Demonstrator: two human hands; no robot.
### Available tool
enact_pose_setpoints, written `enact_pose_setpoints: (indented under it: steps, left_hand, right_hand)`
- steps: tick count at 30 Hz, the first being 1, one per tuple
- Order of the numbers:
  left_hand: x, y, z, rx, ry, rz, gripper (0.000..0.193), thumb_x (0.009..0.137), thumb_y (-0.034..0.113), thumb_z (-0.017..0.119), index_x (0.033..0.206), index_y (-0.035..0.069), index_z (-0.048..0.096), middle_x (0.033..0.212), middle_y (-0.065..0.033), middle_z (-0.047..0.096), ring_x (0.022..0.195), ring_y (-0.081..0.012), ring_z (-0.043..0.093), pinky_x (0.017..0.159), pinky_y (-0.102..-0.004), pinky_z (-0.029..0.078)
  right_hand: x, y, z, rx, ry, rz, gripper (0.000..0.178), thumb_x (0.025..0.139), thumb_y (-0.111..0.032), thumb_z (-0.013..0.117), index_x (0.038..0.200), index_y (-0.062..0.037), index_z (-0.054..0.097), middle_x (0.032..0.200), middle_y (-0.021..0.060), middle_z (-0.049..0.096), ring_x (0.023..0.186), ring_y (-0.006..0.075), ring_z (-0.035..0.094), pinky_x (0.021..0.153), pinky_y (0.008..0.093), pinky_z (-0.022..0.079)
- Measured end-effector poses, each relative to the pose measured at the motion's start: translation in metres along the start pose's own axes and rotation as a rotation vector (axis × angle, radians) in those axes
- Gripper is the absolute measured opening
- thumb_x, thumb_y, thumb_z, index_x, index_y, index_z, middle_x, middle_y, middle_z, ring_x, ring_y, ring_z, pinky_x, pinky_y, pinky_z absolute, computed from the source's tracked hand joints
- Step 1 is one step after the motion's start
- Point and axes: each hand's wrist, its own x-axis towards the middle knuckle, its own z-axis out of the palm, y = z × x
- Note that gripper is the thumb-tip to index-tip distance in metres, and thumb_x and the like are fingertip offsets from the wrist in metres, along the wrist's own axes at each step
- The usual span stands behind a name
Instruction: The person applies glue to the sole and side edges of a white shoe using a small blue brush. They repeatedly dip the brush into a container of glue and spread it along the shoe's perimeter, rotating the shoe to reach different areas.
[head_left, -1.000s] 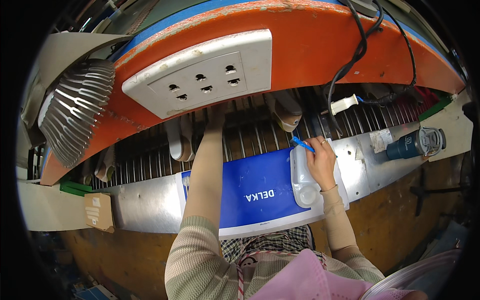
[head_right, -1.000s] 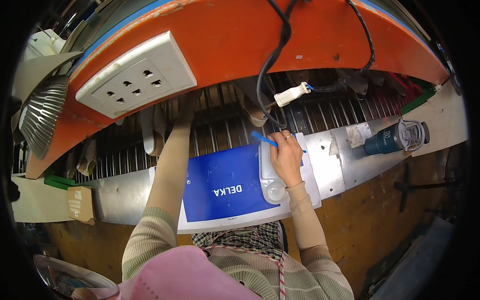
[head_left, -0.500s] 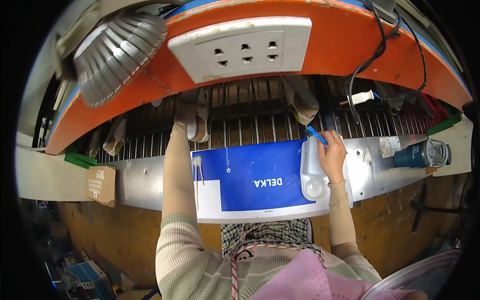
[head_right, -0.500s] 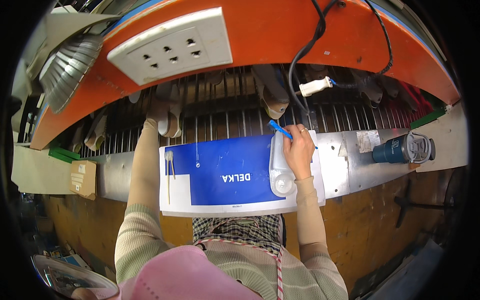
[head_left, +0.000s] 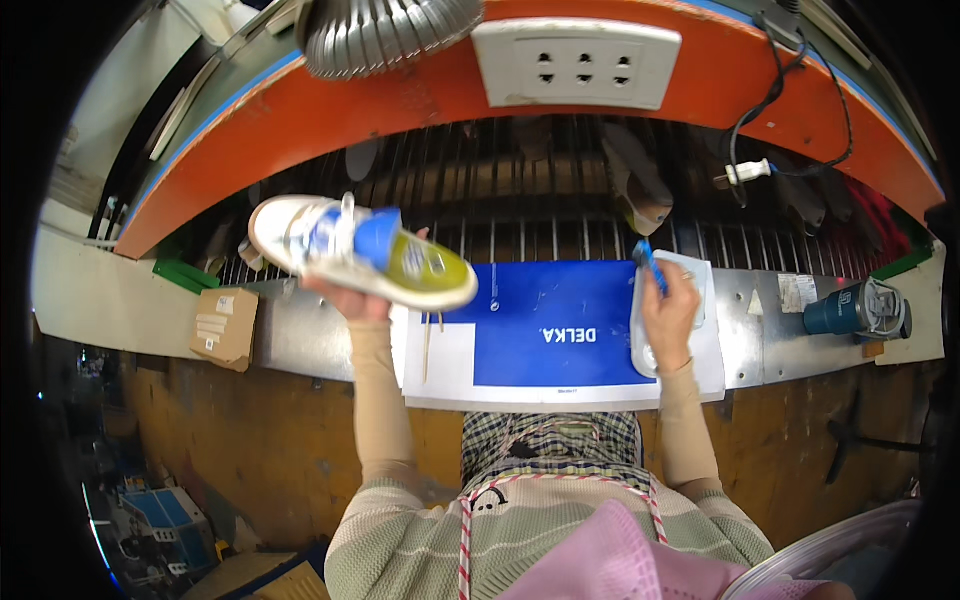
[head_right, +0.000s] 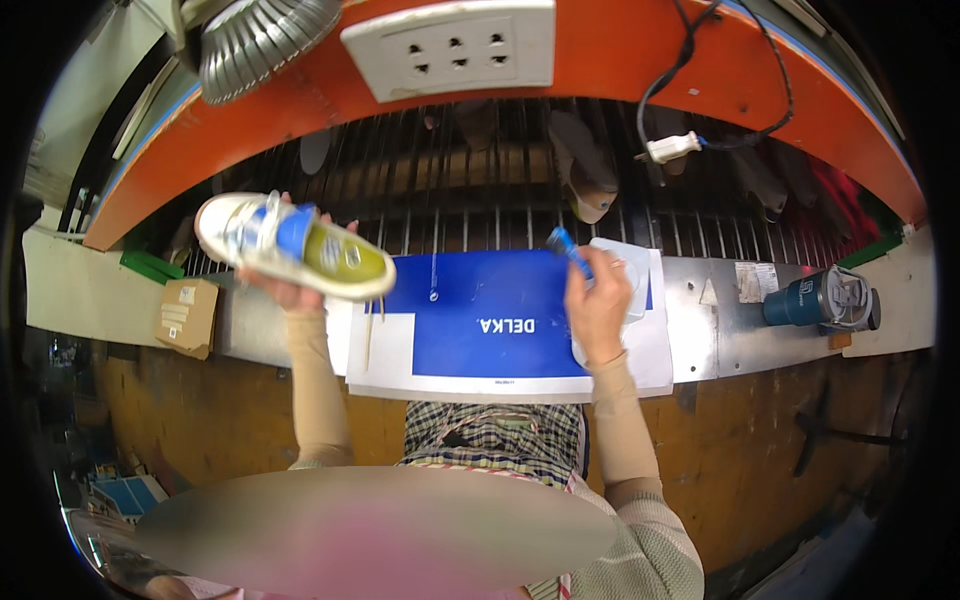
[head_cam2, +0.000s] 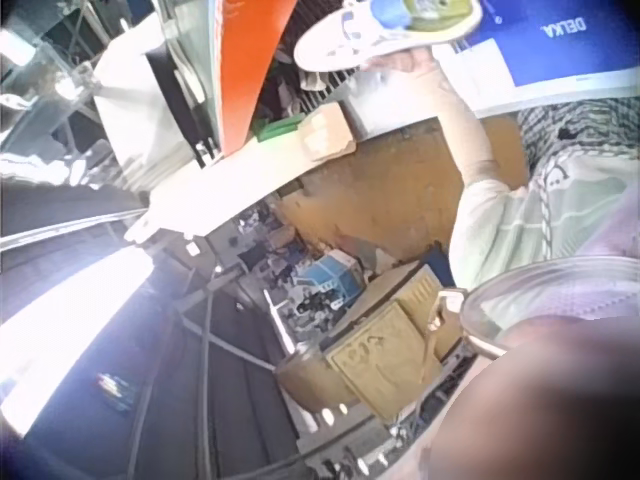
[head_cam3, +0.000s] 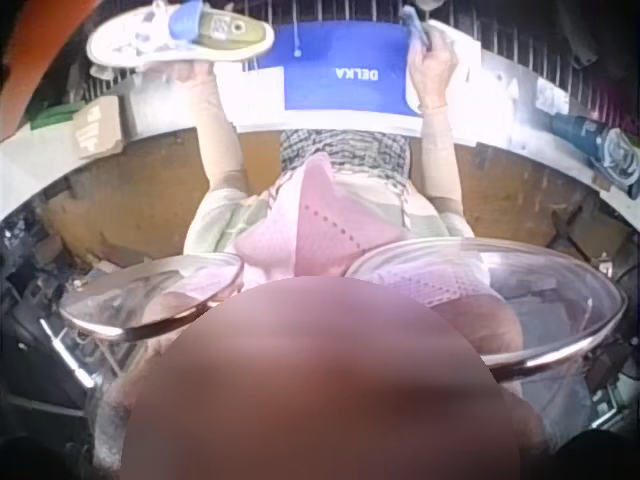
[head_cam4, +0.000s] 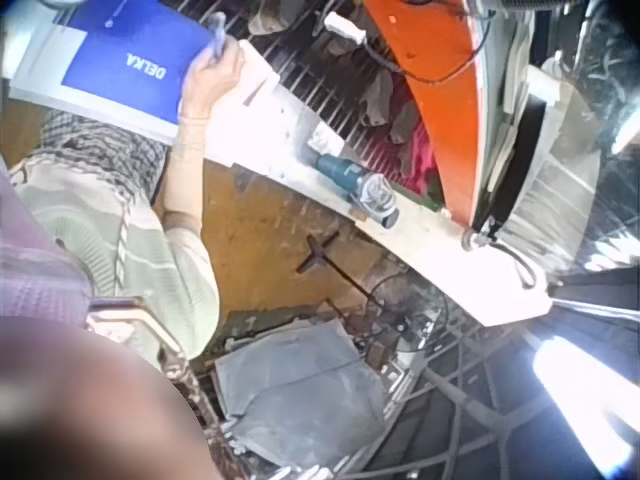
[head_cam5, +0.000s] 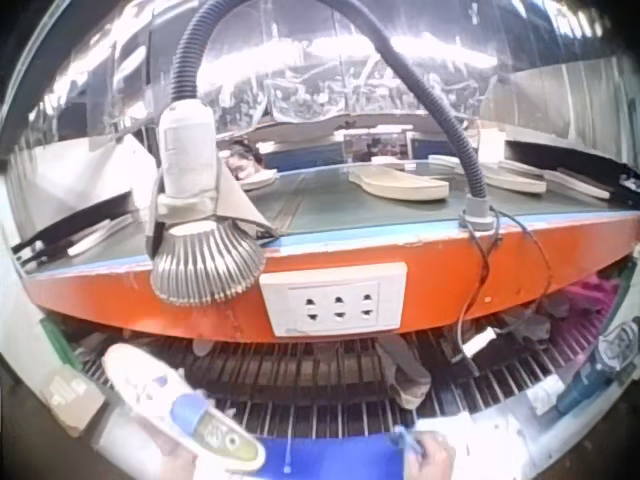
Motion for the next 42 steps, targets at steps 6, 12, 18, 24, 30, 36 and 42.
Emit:
enact_pose_setpoints:
  steps: [6, 12, 18, 24, 30, 36, 42]
  left_hand:
    - [-0.051, -0.055, 0.081, -0.161, -0.766, -0.06, 0.082, 0.098, 0.051, 0.056, 0.162, 0.025, 0.011, 0.1, -0.0085, 0.057, 0.09, -0.0295, 0.063, 0.085, -0.0569, 0.049]
    - [-0.086, -0.07, 0.102, 0.07, -0.47, -0.16, 0.085, 0.086, 0.039, 0.07, 0.154, 0.014, 0.025, 0.117, -0.0118, 0.057, 0.106, -0.0297, 0.06, 0.096, -0.0508, 0.047]
    - [-0.129, -0.05, 0.085, 0.252, -0.023, -0.353, 0.088, 0.075, 0.027, 0.083, 0.147, 0.003, 0.039, 0.135, -0.0151, 0.056, 0.122, -0.03, 0.057, 0.106, -0.0446, 0.044]
    - [-0.164, -0.071, 0.05, 0.334, 0.019, -0.554, 0.08, 0.065, 0.004, 0.087, 0.138, 0.0, 0.053, 0.133, -0.0129, 0.062, 0.122, -0.0269, 0.06, 0.106, -0.0412, 0.047]
    - [-0.195, -0.1, 0.0, -0.104, 0.21, -0.661, 0.069, 0.072, 0.004, 0.075, 0.137, 0.001, 0.051, 0.131, -0.016, 0.063, 0.119, -0.0316, 0.062, 0.106, -0.0459, 0.049]
    - [-0.174, -0.088, -0.034, -0.233, 0.018, -0.254, 0.089, 0.073, 0.049, 0.08, 0.146, 0.01, 0.046, 0.149, -0.0135, 0.049, 0.134, -0.0374, 0.048, 0.112, -0.0608, 0.039]
    - [-0.103, -0.051, 0.016, -0.276, -0.258, -0.095, 0.111, 0.064, 0.068, 0.081, 0.152, 0.014, 0.04, 0.155, -0.01, 0.042, 0.142, -0.0383, 0.038, 0.115, -0.0706, 0.023]
  right_hand:
    - [-0.071, -0.091, 0.038, 1.258, -1.051, 1.265, 0.049, 0.104, -0.042, 0.051, 0.123, 0.0023, 0.061, 0.108, 0.0143, 0.072, 0.052, 0.0066, 0.043, 0.043, 0.0201, 0.031]
    - [-0.084, -0.108, 0.009, 1.238, -0.687, 1.683, 0.036, 0.102, -0.027, 0.052, 0.125, 0.0002, 0.057, 0.107, 0.0099, 0.068, 0.067, 0.0122, 0.06, 0.047, 0.0216, 0.041]
    - [-0.05, -0.086, -0.033, 1.185, -0.45, 0.983, 0.045, 0.093, -0.025, 0.062, 0.126, 0.0061, 0.06, 0.105, 0.0104, 0.07, 0.057, 0.0067, 0.056, 0.044, 0.0171, 0.038]
    - [-0.042, -0.065, -0.053, 0.851, -0.672, 0.682, 0.036, 0.089, -0.009, 0.07, 0.121, 0.0076, 0.065, 0.091, 0.007, 0.072, 0.06, 0.0006, 0.049, 0.051, 0.0172, 0.035]
    - [-0.036, -0.033, -0.091, 0.311, -0.363, 0.276, 0.04, 0.084, -0.009, 0.075, 0.123, -0.0035, 0.067, 0.102, 0.0006, 0.055, 0.081, 0.0085, 0.045, 0.068, 0.0231, 0.037]
    - [-0.066, 0.006, -0.13, -0.132, -0.335, 0.282, 0.022, 0.086, -0.009, 0.076, 0.107, -0.0033, 0.074, 0.09, 0.0107, 0.06, 0.075, 0.0233, 0.061, 0.067, 0.0322, 0.048]
    - [-0.099, 0.03, -0.116, -0.435, -0.294, 0.185, 0.011, 0.082, -0.006, 0.075, 0.09, -0.0008, 0.071, 0.093, 0.0122, 0.061, 0.078, 0.0309, 0.063, 0.069, 0.0401, 0.05]
